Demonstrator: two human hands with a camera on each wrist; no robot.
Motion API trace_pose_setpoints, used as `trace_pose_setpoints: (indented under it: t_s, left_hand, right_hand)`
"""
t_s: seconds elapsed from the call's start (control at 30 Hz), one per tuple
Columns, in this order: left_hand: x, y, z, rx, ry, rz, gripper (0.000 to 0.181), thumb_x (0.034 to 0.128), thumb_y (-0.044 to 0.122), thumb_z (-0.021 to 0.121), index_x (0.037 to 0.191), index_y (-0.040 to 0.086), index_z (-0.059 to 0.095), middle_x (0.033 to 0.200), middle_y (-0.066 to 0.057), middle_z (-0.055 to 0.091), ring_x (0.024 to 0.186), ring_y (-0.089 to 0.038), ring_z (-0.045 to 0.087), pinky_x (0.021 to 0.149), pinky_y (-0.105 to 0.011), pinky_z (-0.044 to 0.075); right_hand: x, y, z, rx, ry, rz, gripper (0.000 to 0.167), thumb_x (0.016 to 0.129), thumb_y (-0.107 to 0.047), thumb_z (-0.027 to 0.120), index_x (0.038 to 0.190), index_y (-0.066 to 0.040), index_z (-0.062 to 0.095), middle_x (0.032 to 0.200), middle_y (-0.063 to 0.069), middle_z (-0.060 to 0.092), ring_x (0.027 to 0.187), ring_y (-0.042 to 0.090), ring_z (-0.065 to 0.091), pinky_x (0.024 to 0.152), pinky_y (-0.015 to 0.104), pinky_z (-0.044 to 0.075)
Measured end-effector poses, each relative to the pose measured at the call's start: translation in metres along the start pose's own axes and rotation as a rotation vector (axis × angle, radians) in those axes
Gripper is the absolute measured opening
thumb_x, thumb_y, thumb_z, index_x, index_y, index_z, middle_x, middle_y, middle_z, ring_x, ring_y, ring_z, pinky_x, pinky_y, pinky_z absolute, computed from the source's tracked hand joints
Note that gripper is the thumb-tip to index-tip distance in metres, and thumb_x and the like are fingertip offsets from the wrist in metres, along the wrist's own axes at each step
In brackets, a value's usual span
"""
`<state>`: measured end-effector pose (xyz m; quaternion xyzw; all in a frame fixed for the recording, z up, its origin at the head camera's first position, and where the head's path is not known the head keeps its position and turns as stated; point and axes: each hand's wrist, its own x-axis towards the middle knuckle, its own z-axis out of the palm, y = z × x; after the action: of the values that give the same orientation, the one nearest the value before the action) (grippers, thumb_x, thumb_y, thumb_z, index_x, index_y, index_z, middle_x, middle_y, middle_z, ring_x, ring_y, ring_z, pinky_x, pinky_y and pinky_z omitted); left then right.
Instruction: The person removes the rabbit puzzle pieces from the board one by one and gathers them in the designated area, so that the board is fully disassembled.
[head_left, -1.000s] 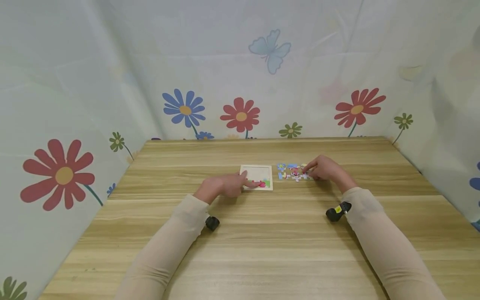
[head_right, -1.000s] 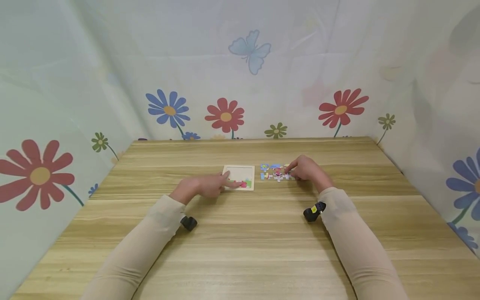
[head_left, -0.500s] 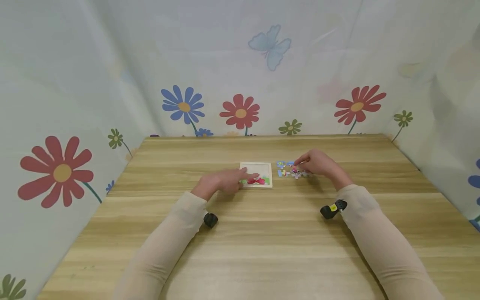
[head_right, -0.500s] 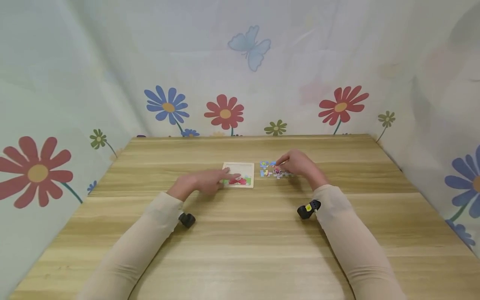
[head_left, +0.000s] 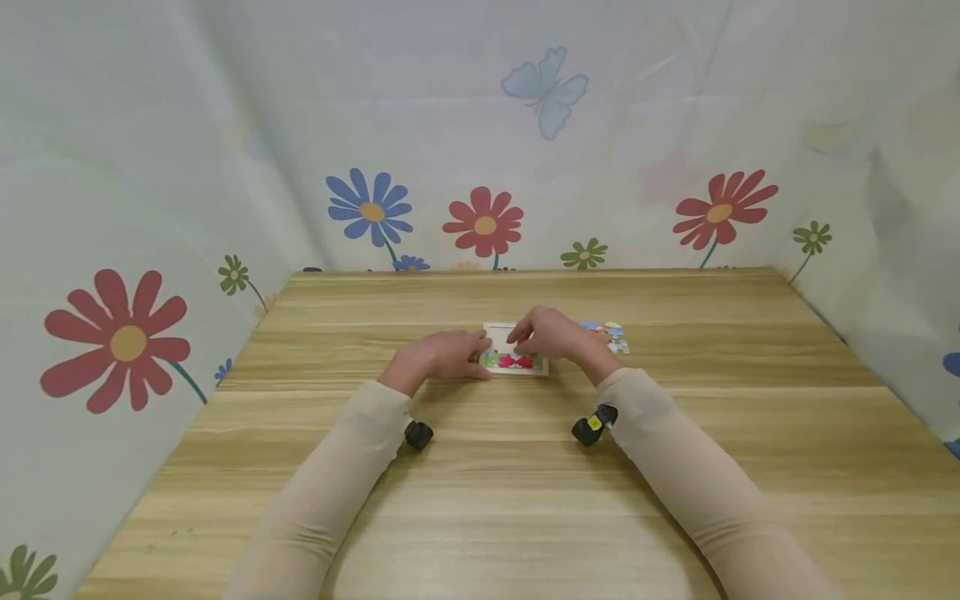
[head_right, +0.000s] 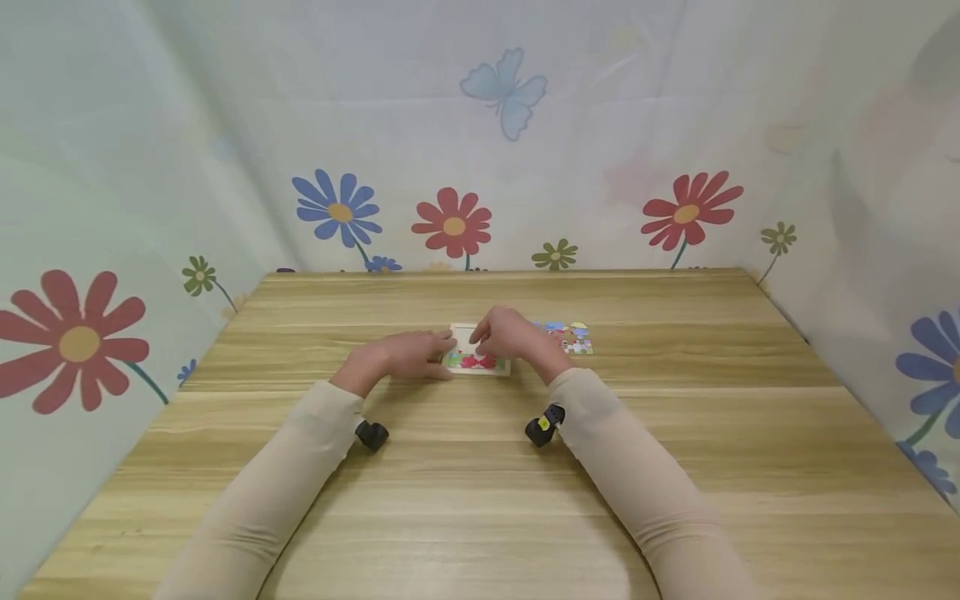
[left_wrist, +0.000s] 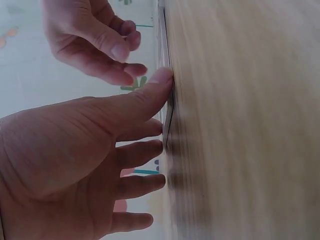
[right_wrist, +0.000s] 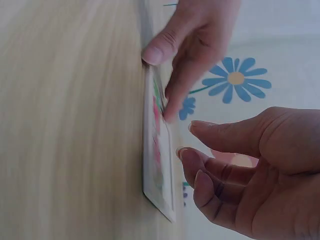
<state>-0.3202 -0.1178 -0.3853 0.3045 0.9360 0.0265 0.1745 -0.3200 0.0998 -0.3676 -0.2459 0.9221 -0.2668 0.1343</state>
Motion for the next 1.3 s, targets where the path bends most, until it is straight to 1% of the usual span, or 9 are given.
trace_pose_setpoints:
  t_s: [0.1, 0.27, 0.4, 0.5, 0.63, 0.8, 0.97, 1.1, 1.3]
  left_hand:
    - [0.002, 0.0, 0.0, -0.004, 0.009, 0.018, 0.071, 0.0978, 0.049, 0.06, 0.154, 0.01, 0.041, 0.163, -0.012, 0.027, 0.145, -0.029, 0.034, 0.116, -0.045, 0.031]
    - [0.003, 0.0, -0.001, -0.005, 0.011, 0.044, 0.067, 0.0991, 0.045, 0.06, 0.153, 0.01, 0.043, 0.161, -0.017, 0.027, 0.142, -0.032, 0.039, 0.115, -0.045, 0.032]
    - [0.001, -0.005, 0.001, -0.045, -0.01, 0.021, 0.067, 0.101, 0.045, 0.056, 0.156, 0.015, 0.034, 0.164, -0.016, 0.02, 0.146, -0.035, 0.03, 0.117, -0.046, 0.028]
    - [0.0, -0.008, 0.003, -0.063, -0.01, 0.002, 0.065, 0.1014, 0.045, 0.055, 0.157, 0.018, 0.034, 0.165, -0.013, 0.017, 0.148, -0.037, 0.024, 0.118, -0.048, 0.024]
    - [0.0, -0.01, 0.005, -0.056, -0.002, 0.023, 0.064, 0.1018, 0.043, 0.056, 0.156, 0.015, 0.035, 0.165, -0.013, 0.018, 0.147, -0.036, 0.026, 0.118, -0.048, 0.025]
    - [0.0, -0.011, 0.005, -0.042, 0.007, 0.057, 0.065, 0.1018, 0.04, 0.057, 0.155, 0.011, 0.034, 0.163, -0.016, 0.021, 0.145, -0.034, 0.033, 0.117, -0.044, 0.029]
    - [0.001, -0.01, 0.003, -0.043, 0.02, 0.069, 0.063, 0.1019, 0.038, 0.058, 0.154, 0.01, 0.036, 0.162, -0.017, 0.024, 0.14, -0.033, 0.041, 0.114, -0.042, 0.035]
    - [0.002, -0.009, 0.002, -0.06, 0.021, 0.062, 0.062, 0.1012, 0.038, 0.059, 0.153, 0.011, 0.039, 0.162, -0.015, 0.025, 0.138, -0.032, 0.044, 0.113, -0.041, 0.036]
    - [0.004, -0.009, 0.002, -0.077, 0.023, 0.046, 0.063, 0.1002, 0.04, 0.06, 0.153, 0.014, 0.039, 0.162, -0.012, 0.025, 0.139, -0.031, 0.042, 0.113, -0.041, 0.035]
  right_hand:
    - [0.007, -0.002, 0.009, 0.02, -0.003, 0.021, 0.025, 0.094, -0.009, 0.069, 0.118, -0.001, 0.073, 0.101, 0.008, 0.073, 0.087, 0.018, 0.064, 0.081, 0.032, 0.054]
    - [0.013, -0.001, 0.018, 0.02, -0.01, 0.005, 0.028, 0.093, -0.009, 0.069, 0.119, 0.002, 0.072, 0.103, 0.012, 0.073, 0.083, 0.015, 0.066, 0.078, 0.031, 0.055]
    - [0.015, -0.004, 0.022, 0.011, -0.028, 0.026, 0.03, 0.092, -0.013, 0.071, 0.12, 0.0, 0.072, 0.106, 0.013, 0.073, 0.075, 0.012, 0.064, 0.074, 0.029, 0.054]
    - [0.017, -0.007, 0.025, 0.03, -0.029, 0.052, 0.033, 0.092, -0.014, 0.073, 0.122, -0.002, 0.07, 0.105, 0.013, 0.072, 0.067, 0.012, 0.061, 0.068, 0.028, 0.052]
    - [0.018, -0.01, 0.028, 0.041, -0.025, 0.073, 0.038, 0.09, -0.014, 0.075, 0.125, -0.002, 0.068, 0.102, 0.012, 0.071, 0.066, 0.012, 0.061, 0.065, 0.026, 0.05]
    - [0.02, -0.013, 0.031, 0.005, -0.013, 0.061, 0.033, 0.09, -0.013, 0.074, 0.122, -0.003, 0.071, 0.1, 0.01, 0.072, 0.072, 0.014, 0.063, 0.066, 0.028, 0.051]
    - [0.023, -0.013, 0.032, -0.029, 0.022, 0.035, 0.028, 0.087, -0.008, 0.076, 0.113, -0.001, 0.073, 0.101, 0.011, 0.071, 0.085, 0.018, 0.064, 0.077, 0.031, 0.053]
    - [0.024, -0.014, 0.033, -0.038, 0.033, 0.033, 0.026, 0.086, -0.005, 0.077, 0.111, 0.001, 0.073, 0.103, 0.014, 0.071, 0.092, 0.022, 0.064, 0.083, 0.034, 0.053]
    - [0.025, -0.014, 0.033, -0.016, 0.041, 0.055, 0.029, 0.086, -0.005, 0.077, 0.113, 0.002, 0.07, 0.108, 0.016, 0.068, 0.096, 0.024, 0.063, 0.086, 0.036, 0.053]
